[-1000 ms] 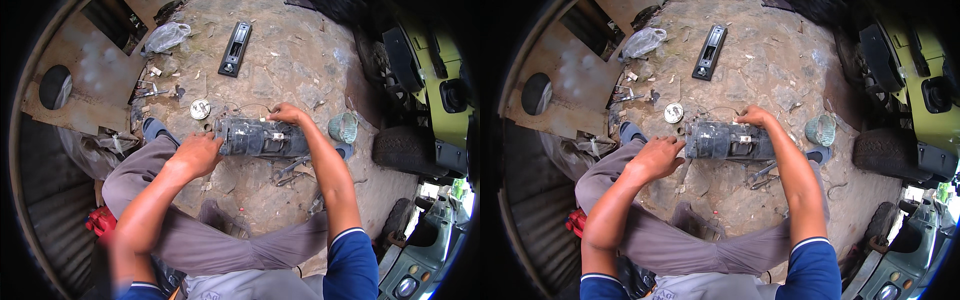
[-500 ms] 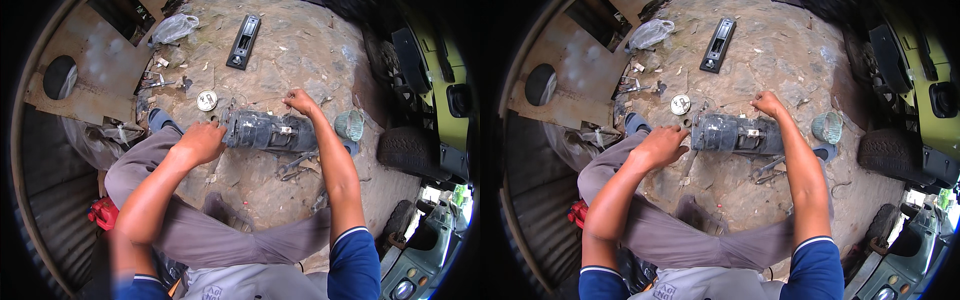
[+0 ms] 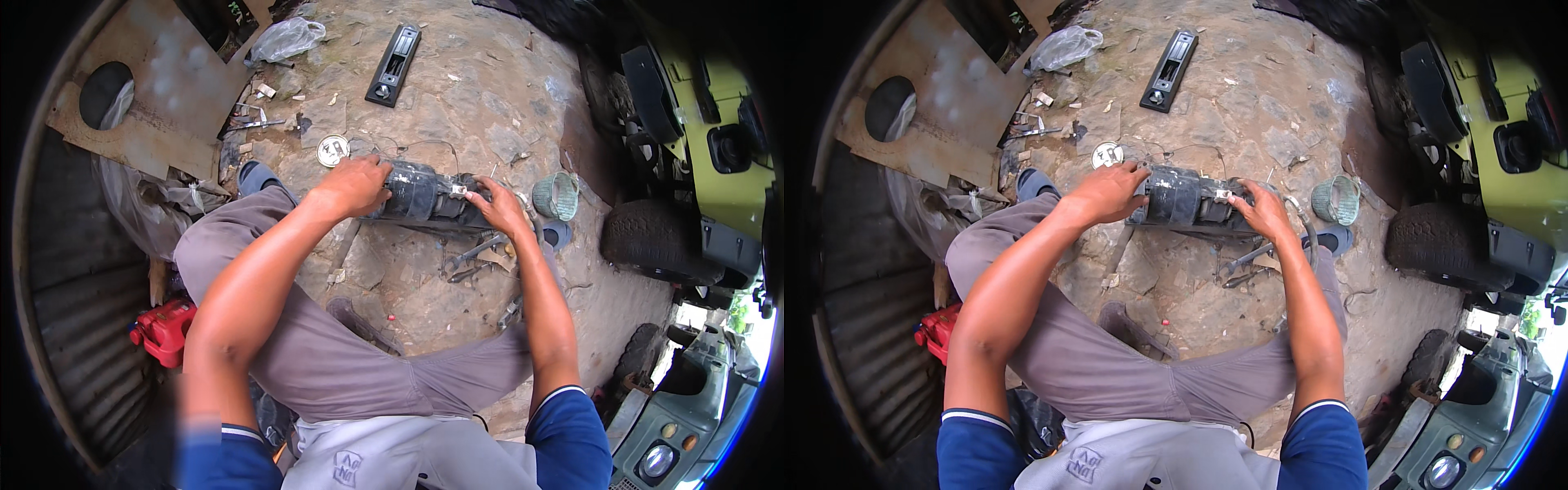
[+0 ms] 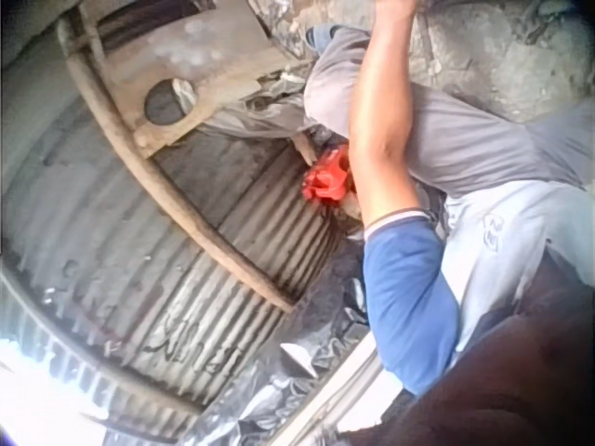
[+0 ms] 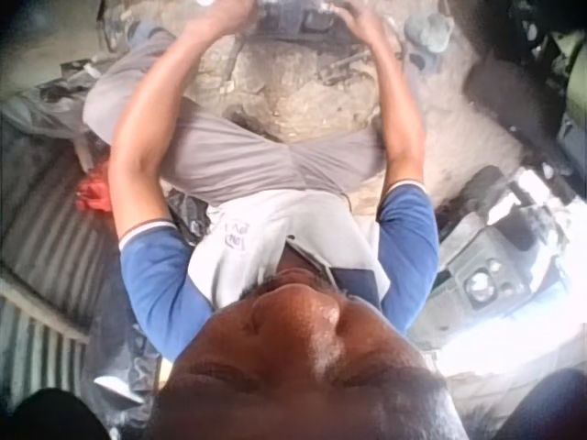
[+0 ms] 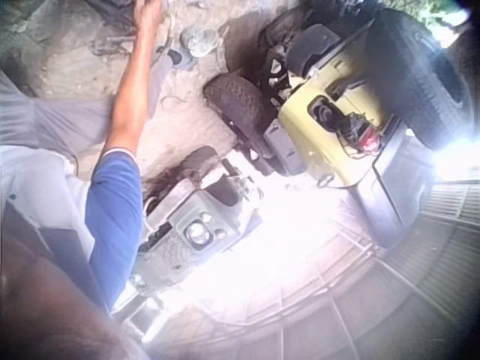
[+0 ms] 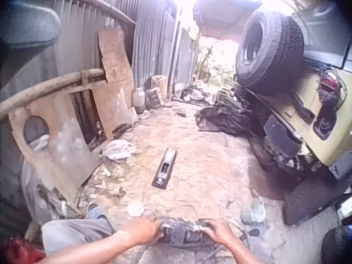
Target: The person works on an automotive blower motor housing by hand and using a screwdriver to remove and replace internal components.
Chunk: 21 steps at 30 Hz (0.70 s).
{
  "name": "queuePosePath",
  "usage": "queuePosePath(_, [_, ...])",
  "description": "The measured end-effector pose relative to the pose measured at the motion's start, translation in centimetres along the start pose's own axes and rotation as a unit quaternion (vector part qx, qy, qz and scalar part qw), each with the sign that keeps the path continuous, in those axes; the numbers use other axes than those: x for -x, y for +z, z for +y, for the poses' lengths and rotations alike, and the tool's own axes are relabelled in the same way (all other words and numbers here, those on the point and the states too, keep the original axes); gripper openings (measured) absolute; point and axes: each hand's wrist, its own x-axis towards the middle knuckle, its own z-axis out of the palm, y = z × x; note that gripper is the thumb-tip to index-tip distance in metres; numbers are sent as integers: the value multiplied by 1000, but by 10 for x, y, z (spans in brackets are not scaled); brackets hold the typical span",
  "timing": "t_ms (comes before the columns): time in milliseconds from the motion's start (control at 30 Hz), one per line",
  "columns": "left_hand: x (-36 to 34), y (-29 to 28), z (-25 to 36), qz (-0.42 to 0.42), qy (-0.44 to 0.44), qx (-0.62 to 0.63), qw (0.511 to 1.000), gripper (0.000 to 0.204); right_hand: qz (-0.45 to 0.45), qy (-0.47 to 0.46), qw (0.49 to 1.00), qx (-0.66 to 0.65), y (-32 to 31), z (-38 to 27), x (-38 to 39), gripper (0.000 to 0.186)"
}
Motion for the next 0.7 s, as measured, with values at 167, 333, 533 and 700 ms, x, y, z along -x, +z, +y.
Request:
queuePosePath(167, [-20, 57, 19, 44, 20, -73, 996, 88, 36, 24, 999, 30, 15, 5, -12, 50])
queuePosePath(333, [-53, 91, 27, 79, -5, -127, 989, 120, 73, 64, 994, 57, 0, 17, -26, 48])
queuePosePath(533, [-87, 79, -14, 118, 16, -91, 989, 117, 122, 83, 976, -162, 9, 20, 0, 37])
queuePosePath(700, [-99, 71, -13, 97, 20, -68, 993, 113, -21, 178, 947, -267, 55, 63, 45, 31])
